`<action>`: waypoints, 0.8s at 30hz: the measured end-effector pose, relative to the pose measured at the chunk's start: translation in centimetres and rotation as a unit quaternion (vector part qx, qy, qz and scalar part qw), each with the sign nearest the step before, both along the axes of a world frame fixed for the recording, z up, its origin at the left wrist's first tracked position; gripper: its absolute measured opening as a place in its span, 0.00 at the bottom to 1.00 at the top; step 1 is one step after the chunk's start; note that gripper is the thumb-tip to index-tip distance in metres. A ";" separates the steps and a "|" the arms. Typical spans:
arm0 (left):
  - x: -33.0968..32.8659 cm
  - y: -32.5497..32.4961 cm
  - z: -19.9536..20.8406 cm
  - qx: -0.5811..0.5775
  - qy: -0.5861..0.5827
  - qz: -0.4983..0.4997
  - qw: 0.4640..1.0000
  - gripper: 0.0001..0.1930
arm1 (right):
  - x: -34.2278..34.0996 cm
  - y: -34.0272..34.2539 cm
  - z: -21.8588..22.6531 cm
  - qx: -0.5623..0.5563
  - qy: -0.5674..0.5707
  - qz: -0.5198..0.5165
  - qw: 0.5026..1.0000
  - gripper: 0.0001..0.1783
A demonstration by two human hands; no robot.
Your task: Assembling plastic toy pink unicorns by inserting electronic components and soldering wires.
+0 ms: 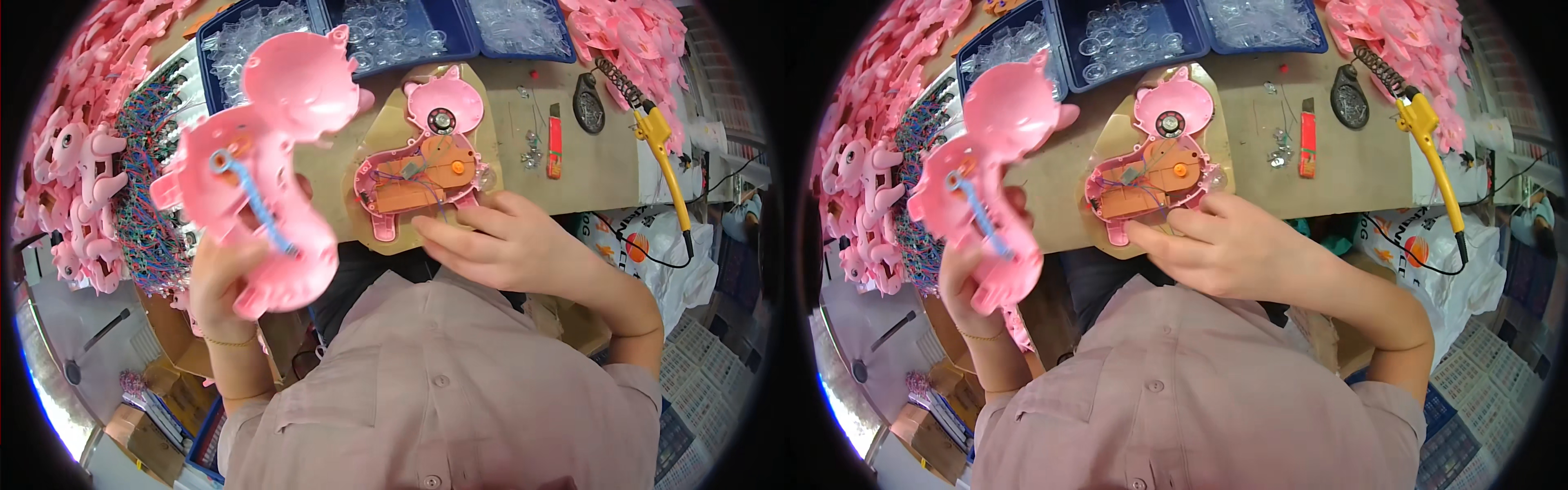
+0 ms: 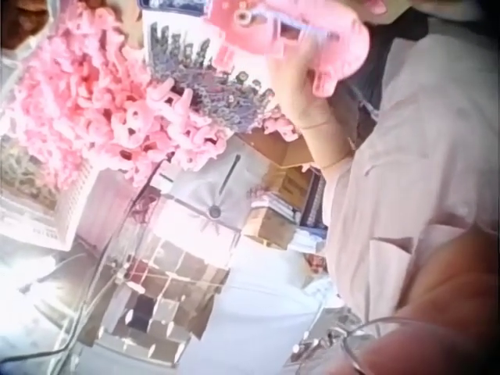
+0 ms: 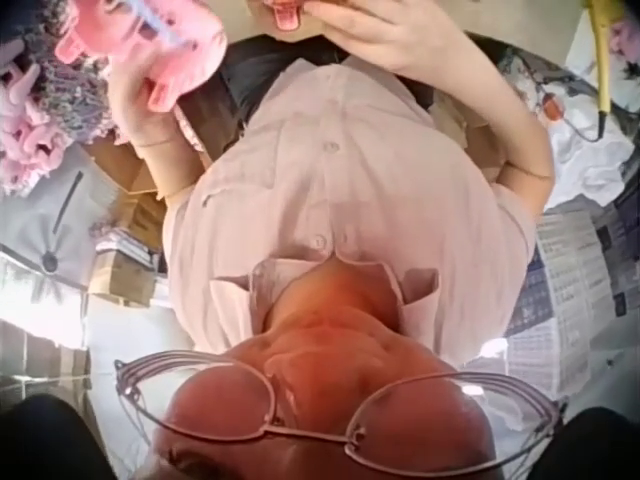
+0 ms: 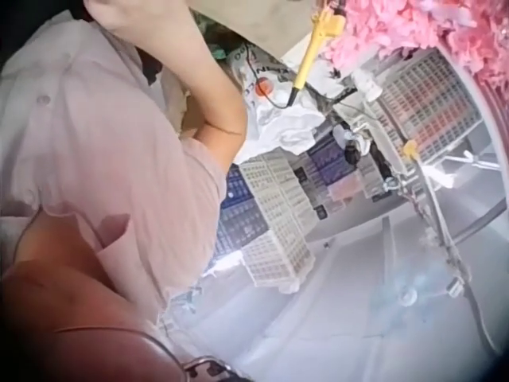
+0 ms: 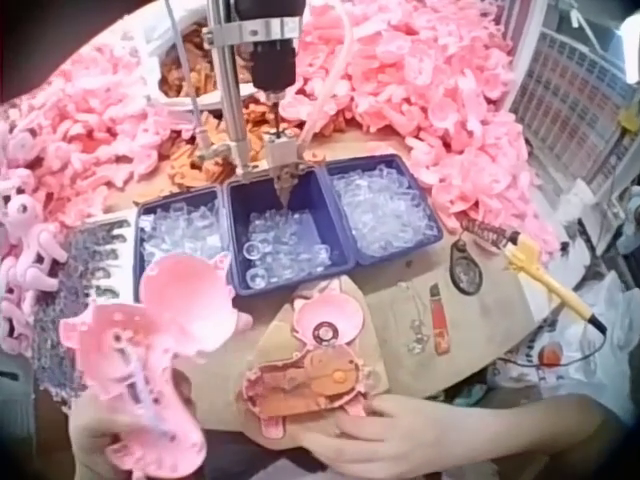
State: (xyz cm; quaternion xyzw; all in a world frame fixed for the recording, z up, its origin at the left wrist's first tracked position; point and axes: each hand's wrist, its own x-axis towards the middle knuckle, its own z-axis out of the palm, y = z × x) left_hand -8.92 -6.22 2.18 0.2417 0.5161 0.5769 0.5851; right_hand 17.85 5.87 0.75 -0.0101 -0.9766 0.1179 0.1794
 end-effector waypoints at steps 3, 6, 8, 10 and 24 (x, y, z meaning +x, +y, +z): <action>1.6 0.9 0.0 -0.046 -0.029 0.060 0.997 0.21 | -0.6 0.3 -0.9 -0.004 -0.046 0.022 0.999 0.18; 2.6 1.3 -1.3 -0.048 0.020 0.098 0.994 0.19 | -1.7 0.5 -0.9 -0.164 -0.029 -0.008 0.986 0.13; 3.6 1.8 -2.2 -0.051 -0.027 0.108 0.992 0.18 | -2.6 0.7 -1.2 -0.357 -0.011 -0.093 0.929 0.08; 4.2 2.2 -2.6 -0.063 -0.043 0.110 0.991 0.18 | -2.3 0.7 -1.1 -0.382 -0.011 -0.107 0.918 0.08; 8.9 3.4 -2.3 -0.005 0.287 0.058 0.956 0.12 | -4.5 -0.6 -0.5 -0.155 0.133 -0.254 0.945 0.12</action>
